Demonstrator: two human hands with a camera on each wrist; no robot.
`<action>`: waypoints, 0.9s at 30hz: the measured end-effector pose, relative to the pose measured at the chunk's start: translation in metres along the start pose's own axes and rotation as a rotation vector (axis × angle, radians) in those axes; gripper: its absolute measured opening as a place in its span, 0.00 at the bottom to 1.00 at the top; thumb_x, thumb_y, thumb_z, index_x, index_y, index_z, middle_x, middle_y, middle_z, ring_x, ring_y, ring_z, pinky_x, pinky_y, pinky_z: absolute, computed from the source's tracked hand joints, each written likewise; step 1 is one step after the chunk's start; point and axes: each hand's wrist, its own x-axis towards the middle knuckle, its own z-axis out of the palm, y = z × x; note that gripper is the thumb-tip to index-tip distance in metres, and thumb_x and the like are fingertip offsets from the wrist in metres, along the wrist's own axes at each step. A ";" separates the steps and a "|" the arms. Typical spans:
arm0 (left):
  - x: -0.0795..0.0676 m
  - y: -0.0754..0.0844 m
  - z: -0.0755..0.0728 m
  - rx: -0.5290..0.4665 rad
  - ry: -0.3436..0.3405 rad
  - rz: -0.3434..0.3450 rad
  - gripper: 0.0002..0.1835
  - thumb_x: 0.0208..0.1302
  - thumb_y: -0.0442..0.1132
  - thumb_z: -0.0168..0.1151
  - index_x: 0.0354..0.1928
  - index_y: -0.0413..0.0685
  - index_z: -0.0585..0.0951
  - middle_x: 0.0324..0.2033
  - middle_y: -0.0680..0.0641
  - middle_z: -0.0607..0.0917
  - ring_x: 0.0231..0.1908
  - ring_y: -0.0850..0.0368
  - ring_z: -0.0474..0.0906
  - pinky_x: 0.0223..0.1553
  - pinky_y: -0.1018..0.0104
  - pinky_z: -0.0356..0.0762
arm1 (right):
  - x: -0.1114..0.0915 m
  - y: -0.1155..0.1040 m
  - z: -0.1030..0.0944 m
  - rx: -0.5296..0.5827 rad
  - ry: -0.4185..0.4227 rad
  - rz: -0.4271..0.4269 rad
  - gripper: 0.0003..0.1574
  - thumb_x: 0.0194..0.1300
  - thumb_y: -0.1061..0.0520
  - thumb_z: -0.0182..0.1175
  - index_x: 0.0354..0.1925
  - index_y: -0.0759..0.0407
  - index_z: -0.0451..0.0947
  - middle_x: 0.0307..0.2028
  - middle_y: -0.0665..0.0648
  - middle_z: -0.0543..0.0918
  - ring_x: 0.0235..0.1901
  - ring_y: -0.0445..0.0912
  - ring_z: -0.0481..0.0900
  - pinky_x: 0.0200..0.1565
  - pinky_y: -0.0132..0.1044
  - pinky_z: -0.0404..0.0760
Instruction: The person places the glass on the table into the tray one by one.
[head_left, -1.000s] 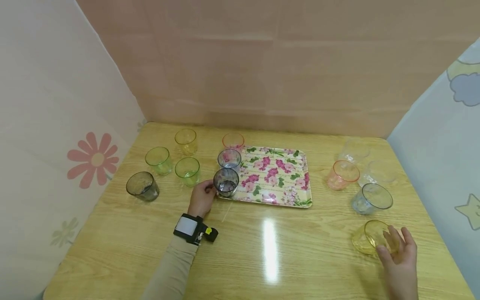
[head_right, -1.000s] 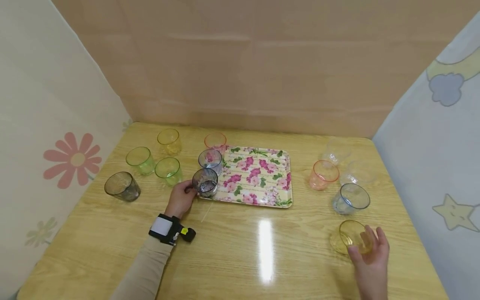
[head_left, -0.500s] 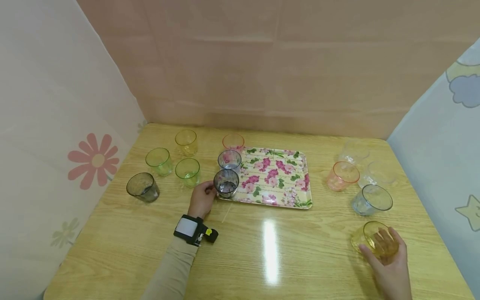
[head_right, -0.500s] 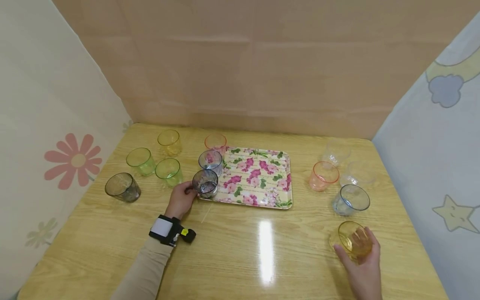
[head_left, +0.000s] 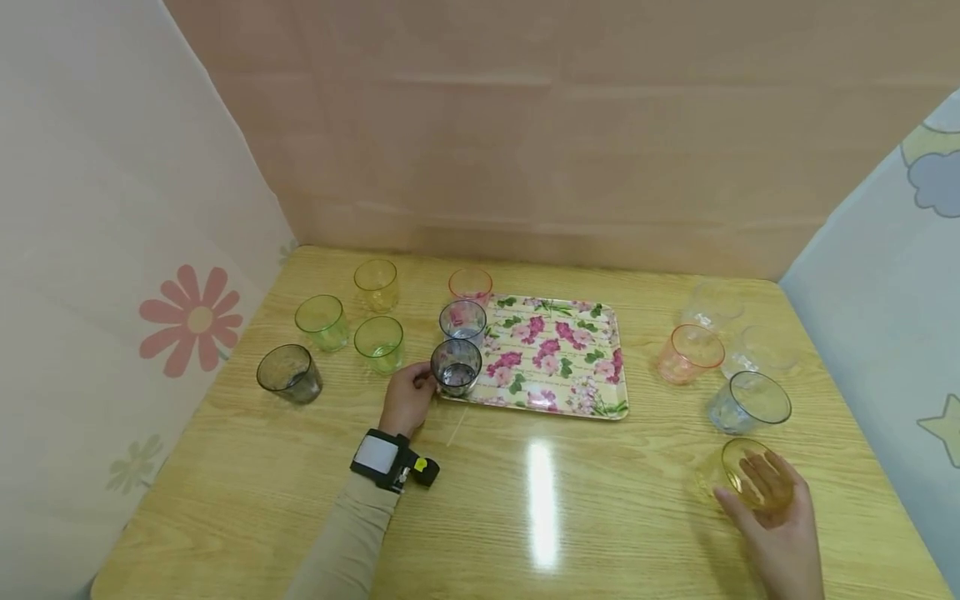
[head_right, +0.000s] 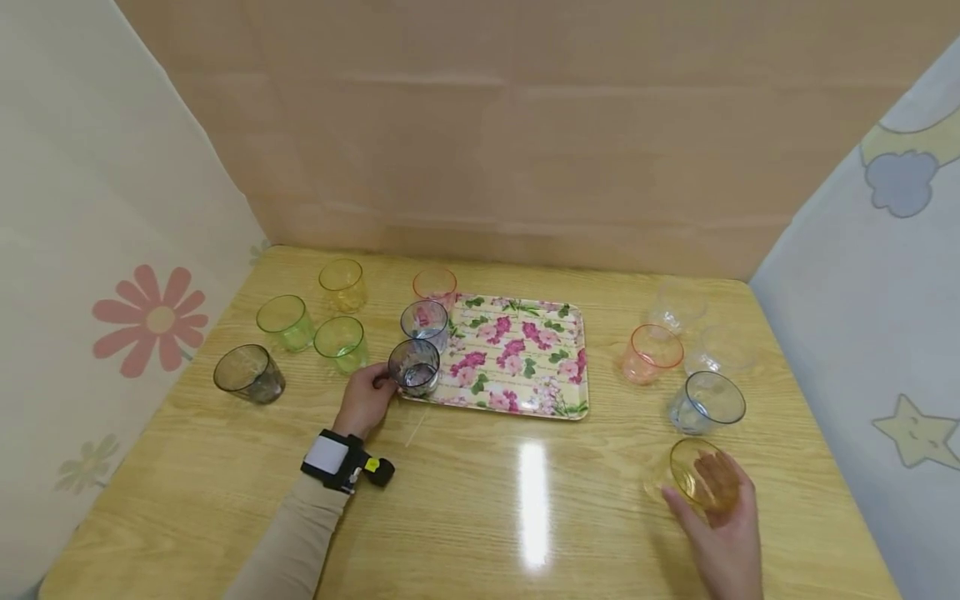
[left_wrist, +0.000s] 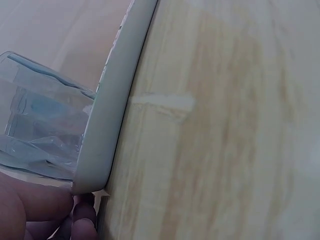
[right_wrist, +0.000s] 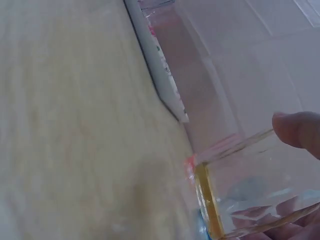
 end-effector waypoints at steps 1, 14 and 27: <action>0.000 0.000 0.000 0.004 0.001 0.007 0.12 0.66 0.30 0.54 0.49 0.36 0.80 0.40 0.40 0.83 0.37 0.52 0.78 0.35 0.63 0.74 | 0.001 -0.003 0.002 -0.023 -0.012 -0.001 0.48 0.58 0.75 0.58 0.70 0.53 0.49 0.61 0.49 0.65 0.57 0.34 0.67 0.48 0.16 0.67; 0.001 -0.003 -0.001 0.014 -0.005 0.020 0.13 0.66 0.31 0.54 0.50 0.36 0.80 0.41 0.40 0.83 0.38 0.52 0.78 0.38 0.60 0.75 | 0.018 -0.030 0.041 -0.244 -0.183 -0.035 0.48 0.62 0.66 0.60 0.71 0.51 0.45 0.65 0.60 0.61 0.58 0.36 0.64 0.47 0.16 0.67; 0.001 -0.002 0.000 0.008 -0.006 0.012 0.13 0.66 0.30 0.55 0.50 0.36 0.80 0.38 0.41 0.83 0.37 0.53 0.78 0.36 0.63 0.75 | 0.048 -0.059 0.078 -0.435 -0.316 -0.121 0.49 0.63 0.56 0.61 0.72 0.47 0.43 0.66 0.60 0.61 0.62 0.44 0.62 0.56 0.46 0.69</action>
